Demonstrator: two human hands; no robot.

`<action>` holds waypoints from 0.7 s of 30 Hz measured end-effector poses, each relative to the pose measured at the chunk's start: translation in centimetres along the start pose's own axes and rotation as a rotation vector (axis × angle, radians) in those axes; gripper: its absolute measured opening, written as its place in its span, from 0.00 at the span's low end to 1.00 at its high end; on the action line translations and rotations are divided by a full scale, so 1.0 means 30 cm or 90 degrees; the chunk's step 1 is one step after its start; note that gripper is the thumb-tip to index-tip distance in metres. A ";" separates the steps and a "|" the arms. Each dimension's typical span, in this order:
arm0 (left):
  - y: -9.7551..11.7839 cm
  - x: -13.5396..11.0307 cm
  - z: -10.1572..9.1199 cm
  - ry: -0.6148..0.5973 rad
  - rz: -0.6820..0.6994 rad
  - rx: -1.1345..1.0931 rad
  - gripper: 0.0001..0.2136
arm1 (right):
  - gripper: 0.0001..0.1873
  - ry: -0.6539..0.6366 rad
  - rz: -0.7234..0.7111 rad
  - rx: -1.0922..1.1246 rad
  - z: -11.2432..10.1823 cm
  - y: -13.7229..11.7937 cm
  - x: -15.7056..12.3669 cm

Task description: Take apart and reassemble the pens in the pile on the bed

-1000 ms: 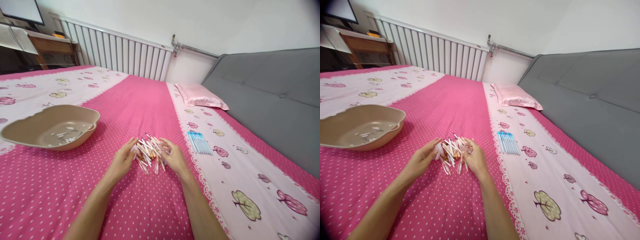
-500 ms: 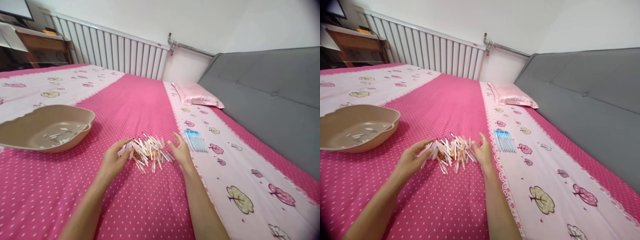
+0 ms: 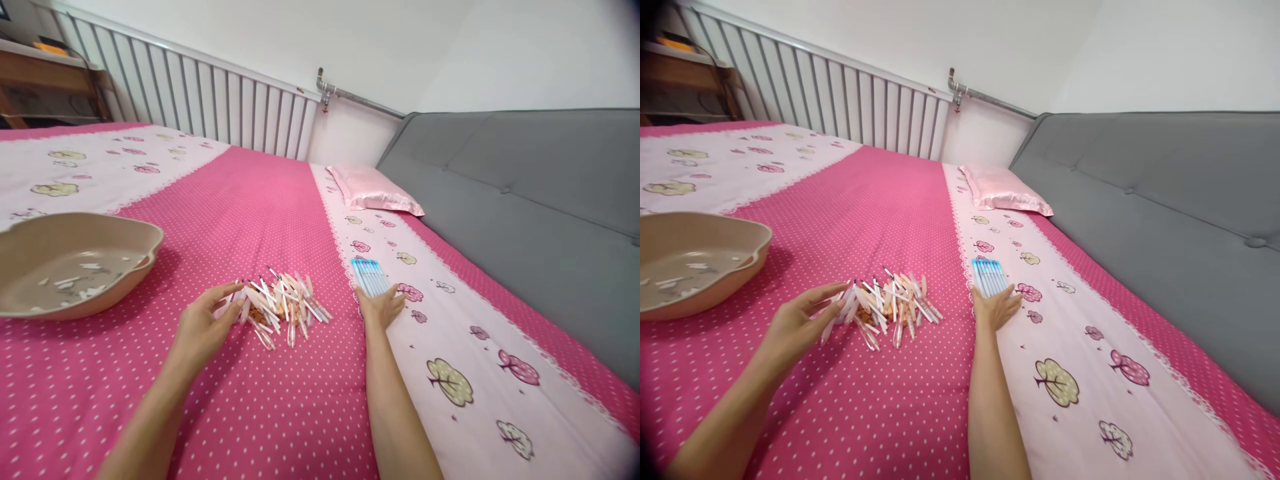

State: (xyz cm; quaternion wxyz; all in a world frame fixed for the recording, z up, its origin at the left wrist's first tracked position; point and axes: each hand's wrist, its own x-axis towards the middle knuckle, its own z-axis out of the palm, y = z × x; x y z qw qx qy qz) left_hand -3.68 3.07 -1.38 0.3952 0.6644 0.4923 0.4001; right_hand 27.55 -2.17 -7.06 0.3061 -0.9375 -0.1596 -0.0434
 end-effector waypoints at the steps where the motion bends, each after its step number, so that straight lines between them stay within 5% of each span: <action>1: -0.002 0.001 0.000 -0.001 -0.002 0.001 0.27 | 0.56 -0.004 0.000 -0.018 0.006 -0.001 0.001; 11: -0.024 0.006 -0.009 -0.005 -0.007 -0.007 0.26 | 0.52 0.009 0.032 -0.098 0.018 -0.027 0.037; 17: -0.035 0.008 -0.012 0.000 0.013 0.034 0.24 | 0.30 -0.045 -0.021 -0.135 -0.005 -0.042 0.047; 21: -0.039 0.009 -0.016 0.007 0.033 0.076 0.23 | 0.26 -0.101 -0.013 -0.134 -0.011 -0.050 0.064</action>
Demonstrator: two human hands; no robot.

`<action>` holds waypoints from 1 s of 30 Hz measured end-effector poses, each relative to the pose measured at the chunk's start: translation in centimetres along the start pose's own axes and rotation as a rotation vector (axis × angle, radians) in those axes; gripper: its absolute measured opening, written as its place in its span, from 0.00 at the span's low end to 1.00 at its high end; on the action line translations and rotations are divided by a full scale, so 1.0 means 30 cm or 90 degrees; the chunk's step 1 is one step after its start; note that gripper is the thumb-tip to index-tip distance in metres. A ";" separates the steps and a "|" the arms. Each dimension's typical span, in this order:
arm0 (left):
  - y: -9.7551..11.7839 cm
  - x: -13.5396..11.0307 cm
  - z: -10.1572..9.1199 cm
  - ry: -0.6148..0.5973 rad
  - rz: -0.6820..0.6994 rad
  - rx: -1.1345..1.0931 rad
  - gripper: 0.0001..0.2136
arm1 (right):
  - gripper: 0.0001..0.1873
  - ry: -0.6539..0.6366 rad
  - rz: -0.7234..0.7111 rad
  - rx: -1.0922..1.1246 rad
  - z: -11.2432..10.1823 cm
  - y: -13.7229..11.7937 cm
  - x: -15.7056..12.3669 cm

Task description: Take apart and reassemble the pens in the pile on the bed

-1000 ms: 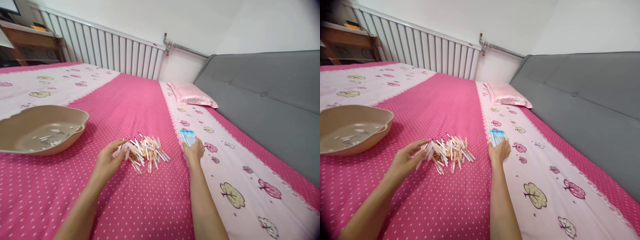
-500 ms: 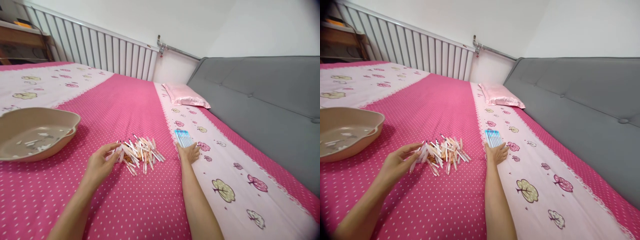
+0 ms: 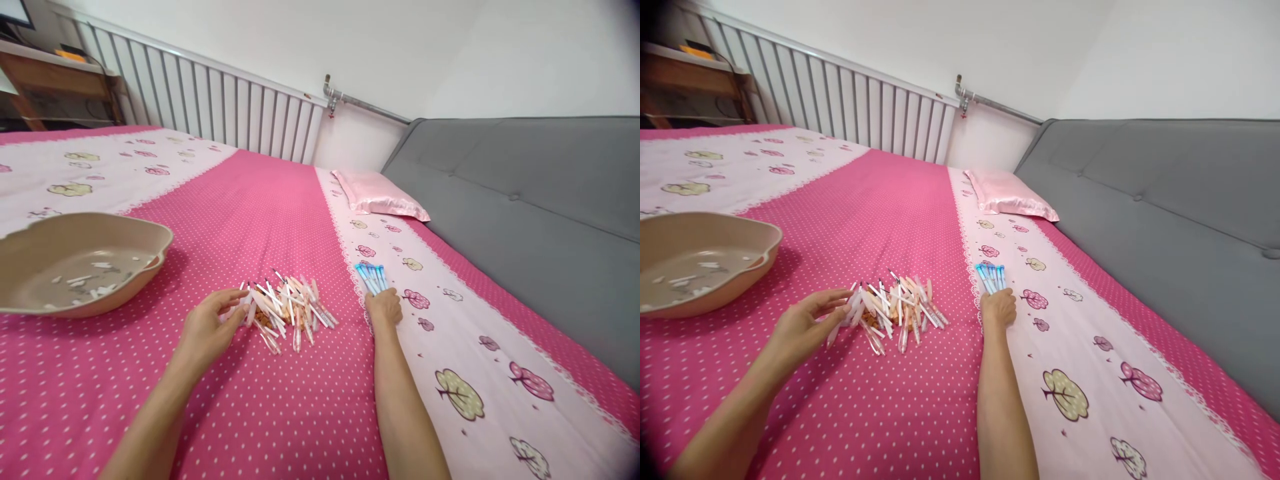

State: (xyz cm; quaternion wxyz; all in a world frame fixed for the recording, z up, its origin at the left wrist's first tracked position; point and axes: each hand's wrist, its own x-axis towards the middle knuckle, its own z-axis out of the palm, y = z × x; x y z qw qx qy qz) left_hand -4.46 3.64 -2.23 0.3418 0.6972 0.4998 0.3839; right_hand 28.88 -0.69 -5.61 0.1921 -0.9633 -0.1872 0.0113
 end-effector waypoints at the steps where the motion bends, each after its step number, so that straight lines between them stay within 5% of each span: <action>1: 0.000 0.000 -0.001 -0.002 0.005 0.007 0.23 | 0.26 -0.011 0.005 0.003 0.000 -0.001 0.004; 13: 0.001 -0.003 -0.011 0.014 0.018 0.035 0.22 | 0.23 -0.035 -0.073 0.096 -0.016 -0.005 -0.007; 21: 0.024 -0.014 -0.022 0.037 -0.001 0.011 0.23 | 0.19 -0.178 -0.384 0.262 -0.118 -0.103 -0.100; 25: 0.037 -0.018 -0.029 0.053 -0.017 0.050 0.29 | 0.14 -0.381 -0.542 0.285 -0.194 -0.132 -0.206; 27: 0.047 -0.021 -0.028 0.050 0.030 0.091 0.33 | 0.10 -0.450 -0.584 0.246 -0.230 -0.137 -0.258; 30: 0.054 -0.030 -0.012 0.029 0.177 0.152 0.34 | 0.07 -0.435 -0.637 0.172 -0.277 -0.138 -0.327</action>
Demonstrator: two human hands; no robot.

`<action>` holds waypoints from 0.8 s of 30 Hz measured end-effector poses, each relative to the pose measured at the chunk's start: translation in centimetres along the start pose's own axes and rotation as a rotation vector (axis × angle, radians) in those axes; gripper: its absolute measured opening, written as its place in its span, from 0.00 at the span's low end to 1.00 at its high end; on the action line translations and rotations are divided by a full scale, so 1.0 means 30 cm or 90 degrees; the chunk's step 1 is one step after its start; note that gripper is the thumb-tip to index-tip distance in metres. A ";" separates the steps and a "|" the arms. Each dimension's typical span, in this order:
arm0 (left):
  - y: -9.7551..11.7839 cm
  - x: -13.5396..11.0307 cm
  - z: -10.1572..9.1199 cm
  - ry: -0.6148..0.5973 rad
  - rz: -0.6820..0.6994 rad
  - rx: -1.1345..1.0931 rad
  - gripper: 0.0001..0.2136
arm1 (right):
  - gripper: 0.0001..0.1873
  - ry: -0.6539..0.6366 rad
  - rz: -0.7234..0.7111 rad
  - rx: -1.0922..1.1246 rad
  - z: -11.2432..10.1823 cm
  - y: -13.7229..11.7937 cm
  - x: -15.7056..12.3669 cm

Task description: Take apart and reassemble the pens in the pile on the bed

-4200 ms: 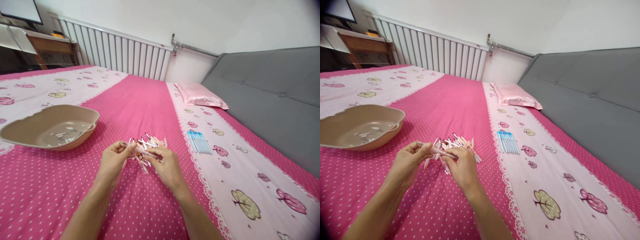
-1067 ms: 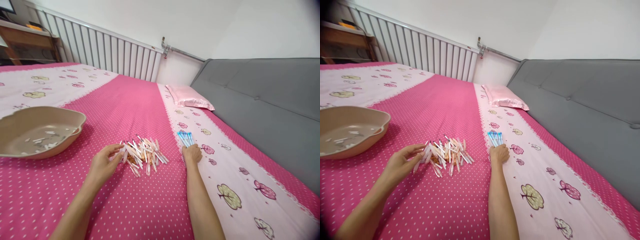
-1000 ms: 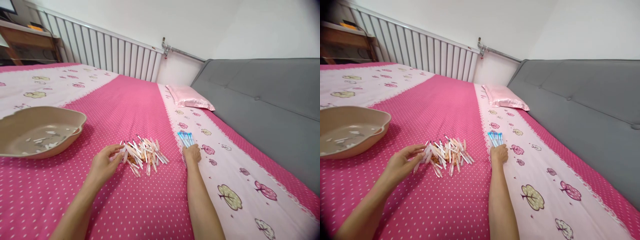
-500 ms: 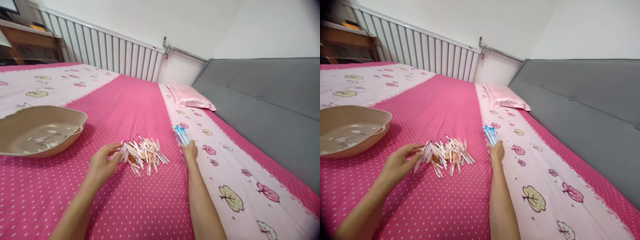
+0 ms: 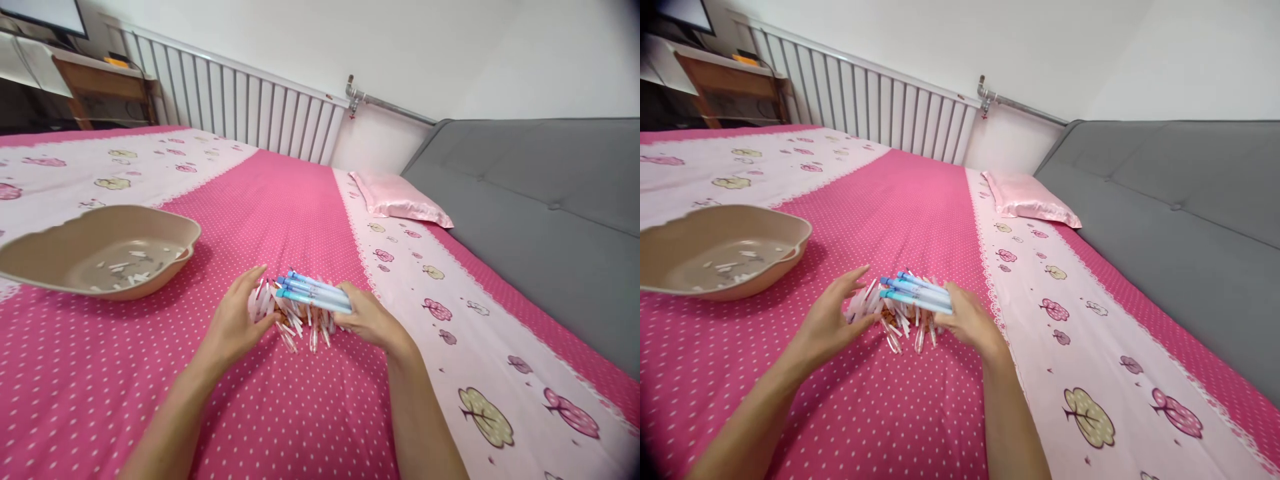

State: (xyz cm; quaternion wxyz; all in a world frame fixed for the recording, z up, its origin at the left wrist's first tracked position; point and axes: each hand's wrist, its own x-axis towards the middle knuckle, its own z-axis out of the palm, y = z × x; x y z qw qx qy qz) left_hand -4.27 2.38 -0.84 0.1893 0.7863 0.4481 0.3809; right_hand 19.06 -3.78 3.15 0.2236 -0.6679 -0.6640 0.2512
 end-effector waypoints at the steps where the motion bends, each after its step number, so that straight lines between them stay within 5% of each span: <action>1: 0.003 -0.004 0.008 -0.014 0.046 0.020 0.34 | 0.06 0.000 -0.011 -0.023 0.002 -0.020 -0.012; 10: 0.002 -0.019 0.076 -0.048 0.180 0.123 0.22 | 0.09 -0.019 -0.073 -0.101 0.029 -0.103 -0.067; 24: -0.044 -0.002 0.047 -0.030 0.034 0.155 0.17 | 0.06 0.014 -0.020 -0.043 -0.075 -0.077 -0.096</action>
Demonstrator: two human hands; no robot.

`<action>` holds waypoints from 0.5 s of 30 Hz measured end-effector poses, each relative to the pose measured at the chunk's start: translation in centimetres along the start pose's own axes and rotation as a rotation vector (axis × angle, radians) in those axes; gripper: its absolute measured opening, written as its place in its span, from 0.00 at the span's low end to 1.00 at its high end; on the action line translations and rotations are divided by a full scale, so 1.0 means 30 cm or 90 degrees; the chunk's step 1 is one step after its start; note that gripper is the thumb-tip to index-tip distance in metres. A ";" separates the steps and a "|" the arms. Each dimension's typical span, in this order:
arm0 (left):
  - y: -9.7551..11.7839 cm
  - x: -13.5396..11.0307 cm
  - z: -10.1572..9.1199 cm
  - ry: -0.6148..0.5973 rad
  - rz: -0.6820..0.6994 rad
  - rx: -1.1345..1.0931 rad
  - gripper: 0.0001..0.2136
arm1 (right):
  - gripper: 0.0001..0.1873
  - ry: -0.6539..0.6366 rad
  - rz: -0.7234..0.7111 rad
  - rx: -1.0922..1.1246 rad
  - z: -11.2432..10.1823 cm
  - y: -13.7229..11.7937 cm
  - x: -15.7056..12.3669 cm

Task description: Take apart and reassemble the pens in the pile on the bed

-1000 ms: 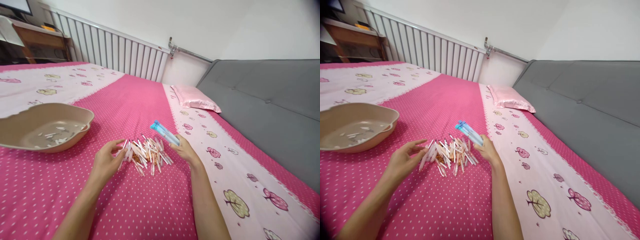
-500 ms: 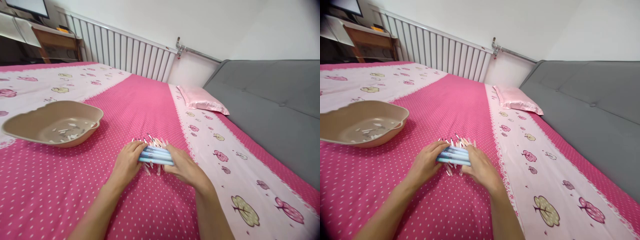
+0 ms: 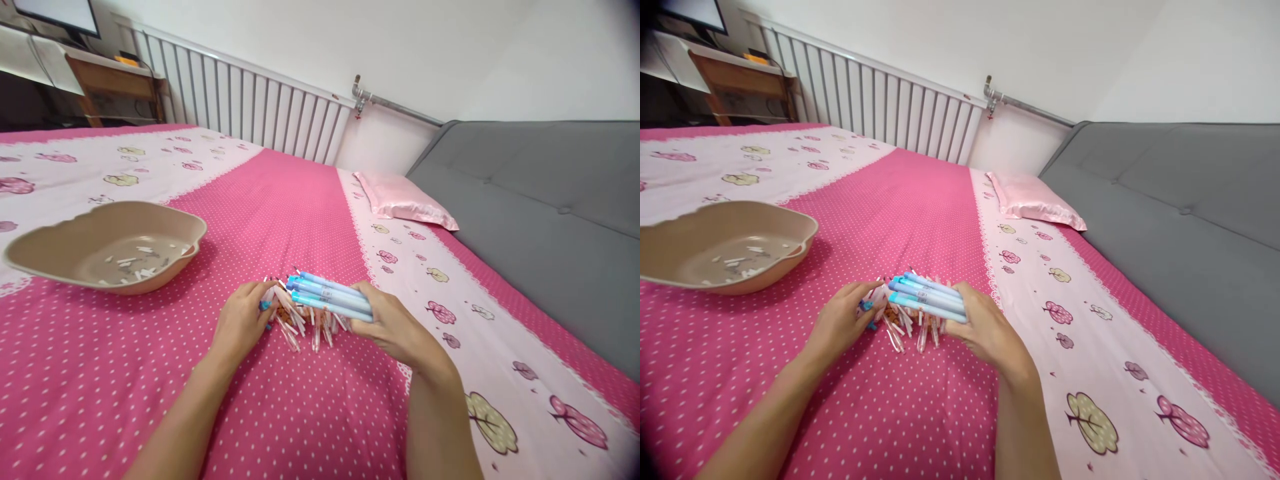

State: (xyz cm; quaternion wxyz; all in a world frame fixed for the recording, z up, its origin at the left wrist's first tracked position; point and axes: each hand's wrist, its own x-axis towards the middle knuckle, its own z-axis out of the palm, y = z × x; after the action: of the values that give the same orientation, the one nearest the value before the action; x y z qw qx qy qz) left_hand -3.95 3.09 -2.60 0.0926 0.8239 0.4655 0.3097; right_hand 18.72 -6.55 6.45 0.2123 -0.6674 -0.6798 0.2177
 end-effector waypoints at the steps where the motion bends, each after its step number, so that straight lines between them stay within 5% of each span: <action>1: 0.003 0.000 0.003 0.003 0.003 -0.017 0.18 | 0.07 0.002 0.007 0.006 -0.003 0.003 0.001; 9: 0.037 0.001 -0.003 0.051 0.090 -0.106 0.18 | 0.06 -0.044 -0.012 0.040 0.008 -0.013 0.010; 15: 0.037 -0.003 -0.019 0.105 0.061 -0.075 0.14 | 0.08 -0.084 -0.025 0.088 0.007 -0.011 0.011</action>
State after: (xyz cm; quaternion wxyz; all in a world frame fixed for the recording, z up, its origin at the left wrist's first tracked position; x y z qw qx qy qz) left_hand -3.55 2.33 -1.70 0.0871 0.8099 0.4127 0.4076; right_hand 18.32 -6.21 6.46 0.2168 -0.6221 -0.6885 0.3032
